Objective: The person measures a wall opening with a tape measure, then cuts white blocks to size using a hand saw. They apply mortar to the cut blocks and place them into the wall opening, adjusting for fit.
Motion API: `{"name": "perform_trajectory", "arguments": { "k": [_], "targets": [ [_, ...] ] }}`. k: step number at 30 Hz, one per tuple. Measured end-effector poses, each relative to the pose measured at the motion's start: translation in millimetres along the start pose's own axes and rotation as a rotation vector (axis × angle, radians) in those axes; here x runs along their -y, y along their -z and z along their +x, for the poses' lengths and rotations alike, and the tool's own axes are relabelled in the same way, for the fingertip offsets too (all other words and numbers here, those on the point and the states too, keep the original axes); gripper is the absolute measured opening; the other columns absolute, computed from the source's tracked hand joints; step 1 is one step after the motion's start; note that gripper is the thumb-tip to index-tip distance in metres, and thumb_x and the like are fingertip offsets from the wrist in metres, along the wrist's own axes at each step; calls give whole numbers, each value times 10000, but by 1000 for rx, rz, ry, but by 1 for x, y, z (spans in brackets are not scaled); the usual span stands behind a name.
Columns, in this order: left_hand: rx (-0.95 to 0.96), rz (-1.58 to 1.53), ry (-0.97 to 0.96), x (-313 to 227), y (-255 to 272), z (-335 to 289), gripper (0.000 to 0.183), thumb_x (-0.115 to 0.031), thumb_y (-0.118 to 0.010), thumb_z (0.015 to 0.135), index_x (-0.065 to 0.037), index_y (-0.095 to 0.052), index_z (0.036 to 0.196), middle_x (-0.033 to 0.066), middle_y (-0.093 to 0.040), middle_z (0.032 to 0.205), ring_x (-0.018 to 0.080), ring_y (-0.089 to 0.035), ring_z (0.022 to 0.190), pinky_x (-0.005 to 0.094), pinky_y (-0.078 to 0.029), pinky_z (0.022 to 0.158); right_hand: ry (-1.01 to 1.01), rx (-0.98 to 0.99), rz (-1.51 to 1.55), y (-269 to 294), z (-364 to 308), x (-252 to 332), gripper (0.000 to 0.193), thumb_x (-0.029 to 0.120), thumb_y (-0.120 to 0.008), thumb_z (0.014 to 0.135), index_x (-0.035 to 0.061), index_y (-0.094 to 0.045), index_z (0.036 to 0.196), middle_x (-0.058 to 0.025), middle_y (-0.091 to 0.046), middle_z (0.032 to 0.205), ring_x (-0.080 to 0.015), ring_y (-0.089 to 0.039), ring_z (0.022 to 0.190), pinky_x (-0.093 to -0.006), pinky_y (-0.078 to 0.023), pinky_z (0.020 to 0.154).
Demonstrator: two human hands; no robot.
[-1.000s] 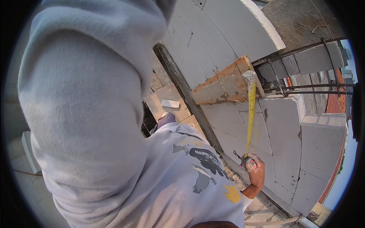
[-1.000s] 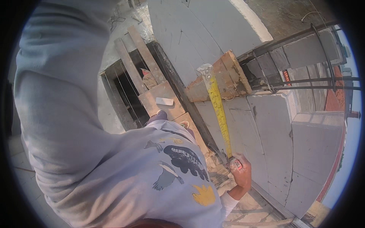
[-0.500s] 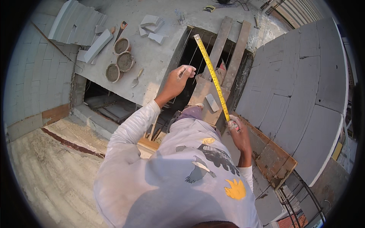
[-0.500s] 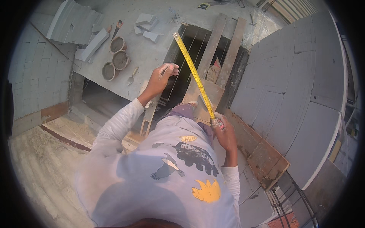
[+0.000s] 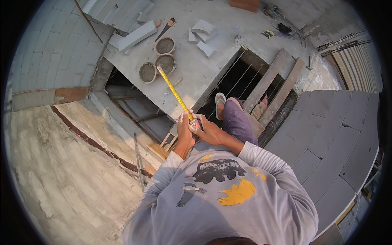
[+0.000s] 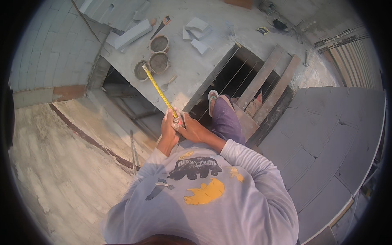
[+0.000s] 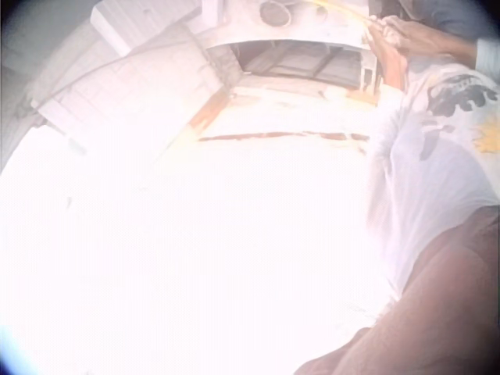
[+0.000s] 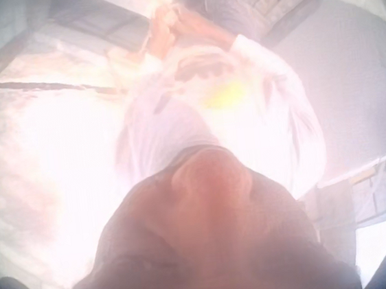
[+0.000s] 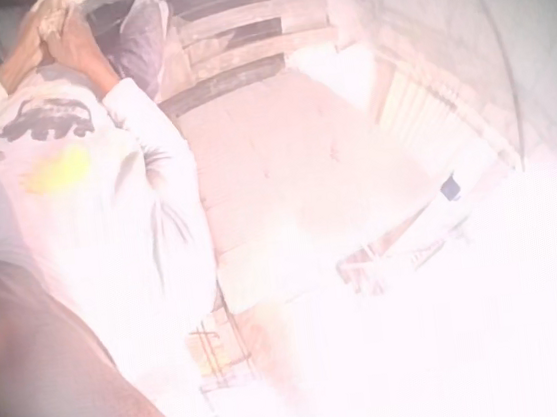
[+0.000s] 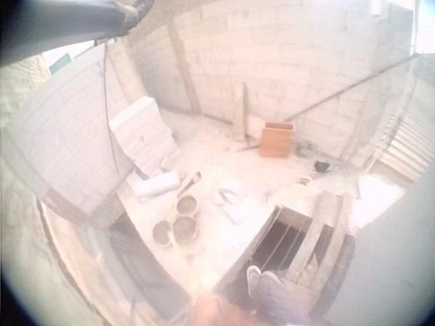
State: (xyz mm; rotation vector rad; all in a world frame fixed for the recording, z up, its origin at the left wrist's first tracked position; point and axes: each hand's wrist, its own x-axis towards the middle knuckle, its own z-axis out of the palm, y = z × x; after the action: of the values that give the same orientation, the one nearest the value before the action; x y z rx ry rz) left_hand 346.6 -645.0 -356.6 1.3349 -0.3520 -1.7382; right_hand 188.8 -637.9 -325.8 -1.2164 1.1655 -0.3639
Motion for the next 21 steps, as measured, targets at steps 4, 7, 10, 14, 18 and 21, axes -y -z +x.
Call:
{"name": "perform_trajectory", "arguments": {
  "k": [4, 7, 10, 14, 18, 21],
  "targets": [
    [-57, -27, 67, -26, 5, 94, 307, -375, -516, 1113, -88, -547, 1216, 45, -579, 957, 173, -627, 848, 356, -574, 758, 201, 21, -45, 43, 81, -3, 744, 445, -559, 1036, -100, -362, 1503, -368, -561, 1382, -470, -572, 1307, -480, -450, 1098],
    [-142, -27, 144, -52, 2, 187, 307, -375, -504, 1115, -94, -550, 1230, 58, -593, 975, 198, -632, 857, 394, -580, 769, 250, 15, -49, 89, 167, -9, 662, 410, -565, 1040, -31, -429, 1515, -304, -587, 1403, -431, -587, 1307, -453, -444, 1113],
    [-224, 30, 228, -73, 22, 305, 319, -395, -485, 1119, -105, -554, 1235, 54, -594, 917, 204, -630, 798, 392, -577, 755, 193, 24, 83, 136, 275, -23, 541, 352, -594, 1043, -12, -546, 1440, -236, -664, 1332, -366, -635, 1259, -413, -452, 1106],
    [-198, 170, 258, -130, 6, 450, 312, -396, -457, 1124, -99, -543, 1164, 71, -627, 949, 199, -636, 778, 396, -583, 740, -84, -314, 427, 184, 422, -43, 310, 192, -575, 1046, -17, -645, 1265, -157, -729, 1119, -218, -712, 1044, -366, -560, 930],
    [-53, 335, 179, -154, 3, 629, 271, -350, -432, 1124, -101, -538, 1117, 103, -672, 1027, 206, -661, 782, 385, -569, 698, -150, -586, 585, 228, 553, -132, 371, 161, -591, 1017, -54, -566, 1319, -168, -727, 1060, -200, -744, 876, -323, -616, 751],
    [51, 675, -20, -135, -1, 772, 328, -364, -411, 1122, -77, -568, 1144, 116, -705, 1106, 192, -675, 840, 345, -560, 687, -284, -761, 620, 280, 626, -201, 405, 193, -609, 1014, -25, -549, 1350, -163, -704, 1092, -210, -718, 918, -339, -611, 765]
  ]
}}
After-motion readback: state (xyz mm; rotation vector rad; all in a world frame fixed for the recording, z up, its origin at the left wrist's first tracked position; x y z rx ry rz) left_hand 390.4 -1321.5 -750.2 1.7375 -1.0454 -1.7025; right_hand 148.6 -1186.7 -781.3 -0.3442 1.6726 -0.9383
